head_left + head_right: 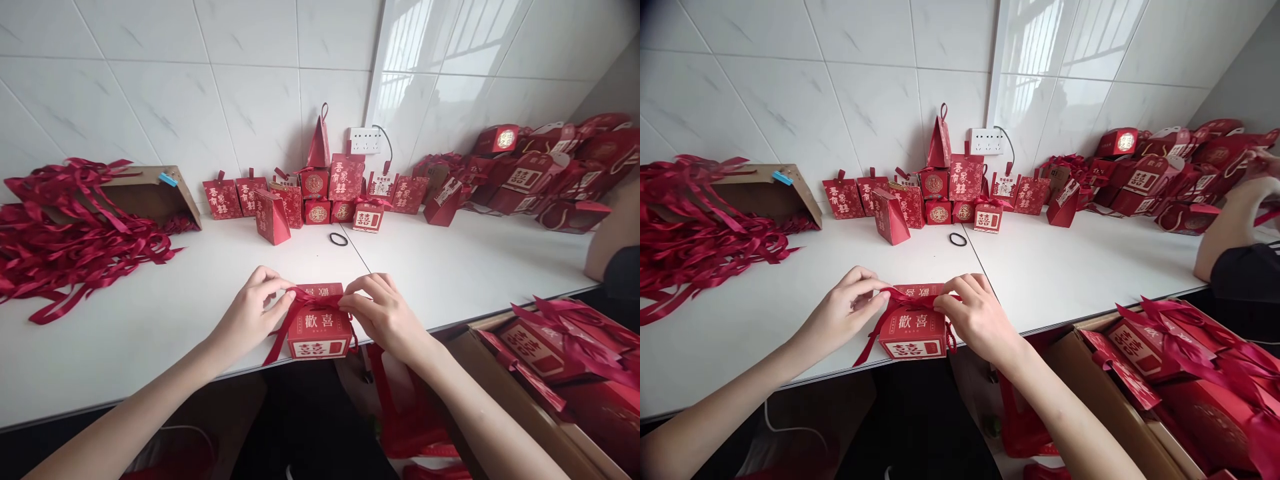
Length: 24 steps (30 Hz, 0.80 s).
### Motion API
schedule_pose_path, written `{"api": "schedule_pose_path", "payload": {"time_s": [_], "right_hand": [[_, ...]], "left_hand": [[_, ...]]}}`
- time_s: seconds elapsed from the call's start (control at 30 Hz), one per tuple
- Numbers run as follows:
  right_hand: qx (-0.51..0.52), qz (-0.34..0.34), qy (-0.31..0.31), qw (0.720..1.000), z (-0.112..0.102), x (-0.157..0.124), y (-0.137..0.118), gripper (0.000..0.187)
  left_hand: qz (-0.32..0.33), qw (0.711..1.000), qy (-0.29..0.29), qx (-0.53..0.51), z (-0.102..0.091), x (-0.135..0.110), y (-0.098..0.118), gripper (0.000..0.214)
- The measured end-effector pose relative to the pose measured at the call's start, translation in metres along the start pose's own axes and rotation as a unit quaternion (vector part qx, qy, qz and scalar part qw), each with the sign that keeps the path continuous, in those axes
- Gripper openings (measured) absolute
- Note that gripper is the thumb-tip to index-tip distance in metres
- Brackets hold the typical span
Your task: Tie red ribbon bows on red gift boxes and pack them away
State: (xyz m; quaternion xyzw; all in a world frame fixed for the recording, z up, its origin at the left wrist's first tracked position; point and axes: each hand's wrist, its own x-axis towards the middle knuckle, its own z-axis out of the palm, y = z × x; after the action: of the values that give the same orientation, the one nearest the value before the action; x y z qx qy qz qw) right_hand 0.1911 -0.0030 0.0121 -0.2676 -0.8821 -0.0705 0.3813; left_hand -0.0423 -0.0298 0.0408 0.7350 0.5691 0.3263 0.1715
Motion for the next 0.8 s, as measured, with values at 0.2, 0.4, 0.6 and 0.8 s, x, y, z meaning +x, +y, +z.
{"api": "schedule_pose_path", "payload": {"time_s": [0.2,0.4,0.6,0.8], "right_hand": [[-0.019,-0.009,-0.030,0.999,-0.003,0.000,-0.006,0.017],[0.008,0.045,-0.035,0.998,-0.007,-0.001,-0.013,0.015],[0.086,0.254,-0.093,0.959,-0.004,0.004,-0.032,0.038],[0.166,0.349,-0.106,0.916,0.008,0.012,-0.035,0.033]], "left_hand": [[-0.092,0.985,-0.109,-0.092,0.003,-0.005,0.024,0.030],[0.045,0.998,-0.037,0.013,0.008,-0.006,0.012,0.021],[0.114,0.993,-0.032,-0.007,0.012,-0.007,-0.002,0.014],[0.116,0.993,-0.035,-0.009,0.015,-0.005,-0.002,0.013]]}}
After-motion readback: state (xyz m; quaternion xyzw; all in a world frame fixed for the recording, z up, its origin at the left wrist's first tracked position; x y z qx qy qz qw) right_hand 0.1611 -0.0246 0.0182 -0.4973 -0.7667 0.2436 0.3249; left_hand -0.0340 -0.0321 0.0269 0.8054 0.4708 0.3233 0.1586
